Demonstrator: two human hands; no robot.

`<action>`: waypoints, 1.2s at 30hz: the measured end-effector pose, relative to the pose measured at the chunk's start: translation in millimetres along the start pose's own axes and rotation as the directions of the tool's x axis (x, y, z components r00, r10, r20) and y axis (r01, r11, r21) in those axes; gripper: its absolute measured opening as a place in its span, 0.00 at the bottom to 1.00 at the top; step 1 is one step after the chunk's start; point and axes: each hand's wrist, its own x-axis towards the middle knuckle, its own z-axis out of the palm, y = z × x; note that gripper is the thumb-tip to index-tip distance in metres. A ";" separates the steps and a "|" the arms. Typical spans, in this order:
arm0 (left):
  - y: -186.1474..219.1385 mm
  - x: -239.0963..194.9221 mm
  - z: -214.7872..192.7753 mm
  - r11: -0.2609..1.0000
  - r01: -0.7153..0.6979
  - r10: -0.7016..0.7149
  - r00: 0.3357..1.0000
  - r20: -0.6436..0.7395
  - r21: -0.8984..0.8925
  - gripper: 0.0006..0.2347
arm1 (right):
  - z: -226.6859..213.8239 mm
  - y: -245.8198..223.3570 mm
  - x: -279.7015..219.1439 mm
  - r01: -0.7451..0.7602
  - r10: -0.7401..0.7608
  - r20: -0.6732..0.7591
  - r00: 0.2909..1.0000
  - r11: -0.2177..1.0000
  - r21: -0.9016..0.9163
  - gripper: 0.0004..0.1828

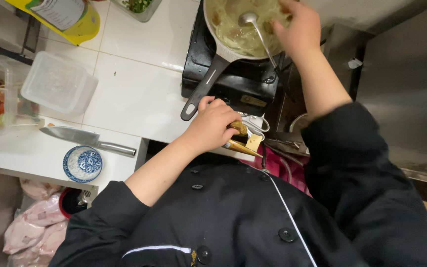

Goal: The person opens a package of curry roux and adds it to a pot of boiling liquid on a stove. They stir the mixture with a ladle, then add salt and other seasonings from shakers. The person continues to stir the curry as it simmers.

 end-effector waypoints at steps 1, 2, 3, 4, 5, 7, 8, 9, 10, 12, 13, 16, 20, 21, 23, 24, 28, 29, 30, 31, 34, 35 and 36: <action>0.6 -0.3 0.1 1.000 0.007 -0.007 1.000 0.008 0.002 0.10 | -13.7 -20.6 -12.2 0.023 -0.023 -0.011 1.000 0.999 0.037 0.16; 0.5 0.5 -0.6 1.000 0.012 -0.012 1.000 0.013 0.005 0.10 | -29.7 -43.2 -30.6 0.003 -0.016 0.101 0.995 0.991 0.131 0.12; -0.1 0.9 -1.8 1.000 0.004 -0.005 1.000 0.014 0.008 0.10 | -46.9 -66.2 -53.4 -0.028 -0.020 0.212 0.977 0.975 0.221 0.07; -0.9 0.2 -2.5 1.000 -0.002 0.002 1.000 0.018 0.008 0.10 | -63.6 -86.3 -74.3 -0.034 -0.075 0.373 0.925 0.961 0.275 0.05; -1.7 -0.5 -3.0 1.000 -0.008 0.008 1.000 0.022 0.009 0.10 | -75.0 -106.3 -94.7 -0.053 -0.102 0.441 0.892 0.945 0.324 0.05; -3.8 -1.8 -3.9 0.999 -0.032 0.032 0.999 0.007 0.003 0.11 | -87.3 -136.0 -125.6 -0.129 -0.058 0.535 0.843 0.944 0.305 0.12; -4.6 -2.3 -4.2 0.999 -0.045 0.045 0.999 0.000 0.001 0.12 | -88.4 -143.9 -135.4 -0.153 -0.034 0.530 0.848 0.940 0.304 0.15; -4.9 -2.6 -3.8 0.999 -0.044 0.044 0.999 -0.001 -0.003 0.11 | -87.3 -149.3 -144.4 -0.177 -0.009 0.524 0.852 0.936 0.304 0.18; -5.3 -2.9 -4.0 0.999 -0.041 0.041 0.999 -0.004 -0.006 0.11 | -84.1 -152.6 -151.5 -0.199 0.013 0.519 0.855 0.931 0.305 0.20; -5.3 -3.8 -3.9 0.999 -0.034 0.034 0.999 -0.013 -0.013 0.11 | -74.7 -156.7 -165.5 -0.149 0.009 0.434 0.901 0.946 0.288 0.20; -4.8 -4.4 -3.7 0.999 -0.030 0.030 0.999 -0.018 -0.017 0.10 | -69.7 -157.3 -171.5 -0.126 0.008 0.390 0.921 0.952 0.278 0.20; -1.7 -4.4 -5.1 0.999 -0.025 0.024 0.999 -0.026 -0.024 0.10 | -57.2 -156.0 -179.9 0.008 -0.054 0.241 0.969 0.983 0.186 0.20; 2.0 -1.9 -10.4 0.994 -0.068 0.065 0.997 0.036 0.083 0.10 | -51.8 -159.6 -187.9 0.042 -0.064 0.218 0.974 0.994 0.102 0.19; 3.7 -0.4 -9.4 0.988 -0.085 0.081 0.996 0.038 0.132 0.12 | -51.4 -159.9 -188.7 0.034 -0.056 0.205 0.977 0.994 0.108 0.20; 8.7 2.9 -4.6 0.967 -0.114 0.108 0.993 0.038 0.229 0.14 | -49.8 -160.2 -190.1 0.029 -0.053 0.176 0.983 0.990 0.140 0.19; 10.6 3.5 -3.7 0.957 -0.114 0.100 0.993 0.066 0.266 0.11 | -48.6 -160.4 -190.2 0.030 -0.057 0.157 0.986 0.986 0.165 0.18; 15.3 -0.1 -3.4 0.934 -0.154 0.143 0.988 0.057 0.324 0.04 | -44.4 -156.5 -190.4 0.044 -0.086 0.151 0.985 0.964 0.263 0.17; 16.0 -1.6 -3.2 0.933 -0.174 0.175 0.984 0.025 0.316 0.04 | -43.5 -155.0 -190.6 0.043 -0.088 0.160 0.983 0.963 0.267 0.17; 16.6 -2.9 -2.6 0.924 -0.188 0.195 0.981 0.010 0.333 0.04 | -42.6 -153.2 -191.1 0.041 -0.089 0.168 0.982 0.961 0.272 0.17; 17.1 -4.0 -1.9 0.915 -0.201 0.216 0.976 -0.003 0.350 0.05 | -41.5 -151.7 -191.7 0.038 -0.090 0.176 0.980 0.960 0.277 0.17; 17.7 -6.6 -0.3 0.898 -0.226 0.253 0.967 -0.025 0.378 0.05 | -37.7 -147.9 -193.2 0.052 -0.102 0.168 0.980 0.960 0.276 0.17; 17.8 -7.0 0.0 0.894 -0.231 0.262 0.965 -0.029 0.384 0.05 | -35.9 -147.2 -193.5 0.044 -0.092 0.164 0.982 0.961 0.274 0.16; 18.1 -7.1 0.4 0.883 -0.236 0.274 0.961 -0.037 0.407 0.05 | -33.9 -146.8 -193.8 0.036 -0.082 0.162 0.983 0.962 0.271 0.15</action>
